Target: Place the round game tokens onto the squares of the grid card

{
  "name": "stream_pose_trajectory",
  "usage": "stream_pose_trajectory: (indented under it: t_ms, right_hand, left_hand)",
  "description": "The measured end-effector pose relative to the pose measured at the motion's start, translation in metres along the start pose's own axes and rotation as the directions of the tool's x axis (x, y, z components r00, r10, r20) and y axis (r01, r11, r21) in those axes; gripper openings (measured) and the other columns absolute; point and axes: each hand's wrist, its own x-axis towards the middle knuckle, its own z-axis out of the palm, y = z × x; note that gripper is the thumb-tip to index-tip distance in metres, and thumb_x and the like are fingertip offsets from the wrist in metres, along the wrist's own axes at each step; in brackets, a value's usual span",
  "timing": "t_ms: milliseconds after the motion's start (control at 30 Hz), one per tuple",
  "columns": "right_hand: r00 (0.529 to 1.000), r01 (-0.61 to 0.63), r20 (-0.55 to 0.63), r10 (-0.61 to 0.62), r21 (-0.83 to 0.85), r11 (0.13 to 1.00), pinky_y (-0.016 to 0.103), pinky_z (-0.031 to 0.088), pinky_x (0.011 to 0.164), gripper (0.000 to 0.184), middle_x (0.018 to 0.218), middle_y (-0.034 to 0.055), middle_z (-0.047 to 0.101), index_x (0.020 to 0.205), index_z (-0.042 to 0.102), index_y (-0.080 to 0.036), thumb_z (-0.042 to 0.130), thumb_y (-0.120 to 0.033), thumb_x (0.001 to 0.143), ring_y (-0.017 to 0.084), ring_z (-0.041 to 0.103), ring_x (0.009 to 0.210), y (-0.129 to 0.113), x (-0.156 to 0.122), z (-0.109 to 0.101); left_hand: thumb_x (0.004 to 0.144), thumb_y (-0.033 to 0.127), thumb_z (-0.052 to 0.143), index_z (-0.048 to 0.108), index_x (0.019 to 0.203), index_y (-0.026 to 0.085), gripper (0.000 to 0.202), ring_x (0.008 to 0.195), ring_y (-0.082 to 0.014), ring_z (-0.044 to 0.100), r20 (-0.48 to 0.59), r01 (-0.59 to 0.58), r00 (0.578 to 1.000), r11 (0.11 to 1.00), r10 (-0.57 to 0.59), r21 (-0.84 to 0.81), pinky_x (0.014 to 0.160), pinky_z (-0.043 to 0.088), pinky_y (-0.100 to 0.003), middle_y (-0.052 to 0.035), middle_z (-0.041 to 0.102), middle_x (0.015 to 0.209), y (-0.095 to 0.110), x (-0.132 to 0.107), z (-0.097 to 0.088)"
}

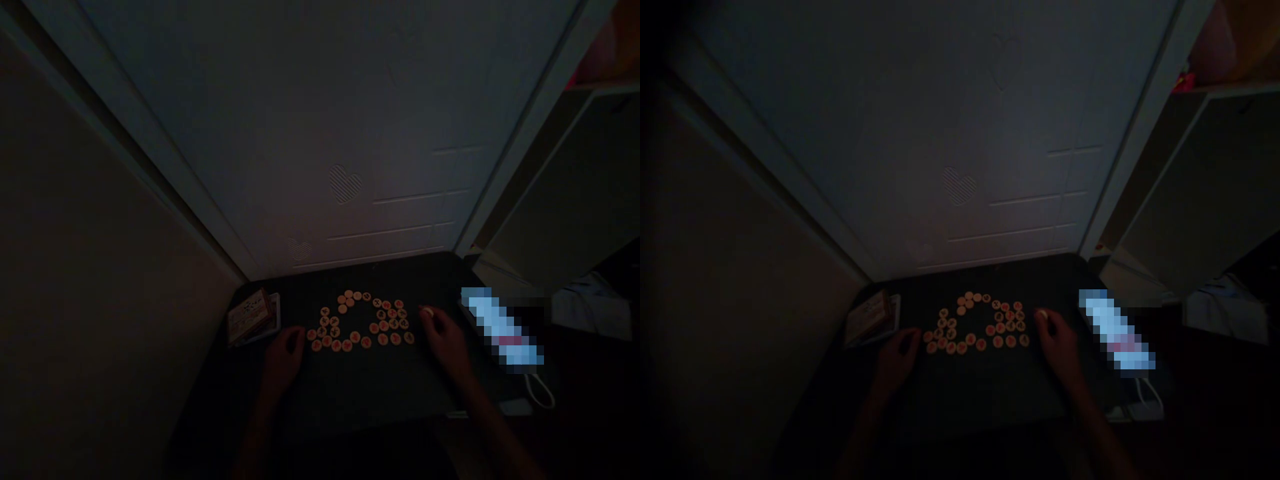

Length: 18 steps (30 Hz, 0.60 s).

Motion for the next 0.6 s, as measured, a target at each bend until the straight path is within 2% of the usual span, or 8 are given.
stream_pose_trajectory:
  t_ms: [67, 200, 367, 600]
  right_hand:
    - [1.000, -0.020, 0.010, 0.019, 0.020, 1.000, 0.037, 0.052, 0.083, 0.046, 0.107, 0.0096, 0.073, 0.112, 0.068, -0.022, 0.050, -0.060, 0.094, 0.027, 0.067, 0.097, -0.0012, -0.0013, 0.0000]
    - [0.999, -0.024, 0.046, 0.020, 0.072, 0.997, 0.034, 0.052, 0.074, 0.046, 0.090, 0.0076, 0.074, 0.113, 0.062, -0.021, 0.044, -0.059, 0.097, 0.023, 0.068, 0.080, -0.0036, -0.0029, 0.0000]
    - [1.000, -0.010, 0.027, 0.007, 0.094, 0.996, 0.031, 0.052, 0.067, 0.050, 0.089, 0.0062, 0.073, 0.130, 0.053, -0.021, 0.040, -0.058, 0.099, 0.021, 0.067, 0.075, -0.0043, -0.0028, 0.0008]
    - [0.999, 0.000, 0.034, -0.003, 0.077, 0.997, 0.035, 0.053, 0.079, 0.045, 0.097, 0.0081, 0.074, 0.123, 0.061, -0.022, 0.041, -0.055, 0.100, 0.023, 0.069, 0.088, -0.0067, -0.0019, -0.0023]
  left_hand:
    - [0.092, 0.048, 0.052, 0.070, 0.103, 0.024, 0.032, 0.091, -0.0237, 0.072, 0.005, -0.004, 1.000, 1.000, 0.004, -0.001, 0.082, 0.057, -0.035, -0.0050, 0.076, 0.102, 0.0003, -0.0001, -0.0004]
    - [0.092, 0.048, 0.052, 0.070, 0.100, 0.023, 0.032, 0.091, -0.0230, 0.071, -0.003, -0.026, 1.000, 1.000, 0.026, -0.010, 0.083, 0.056, -0.035, -0.0050, 0.076, 0.100, 0.0007, 0.0001, -0.0005]
    - [0.092, 0.049, 0.052, 0.070, 0.101, 0.023, 0.033, 0.092, -0.0234, 0.072, 0.004, -0.005, 1.000, 1.000, 0.005, -0.018, 0.083, 0.057, -0.034, -0.0050, 0.076, 0.100, 0.0019, 0.0003, -0.0001]
    - [0.092, 0.048, 0.052, 0.071, 0.099, 0.023, 0.032, 0.089, -0.0229, 0.072, -0.016, -0.007, 1.000, 1.000, 0.006, -0.015, 0.080, 0.057, -0.034, -0.0045, 0.076, 0.098, 0.0059, -0.0004, -0.0014]
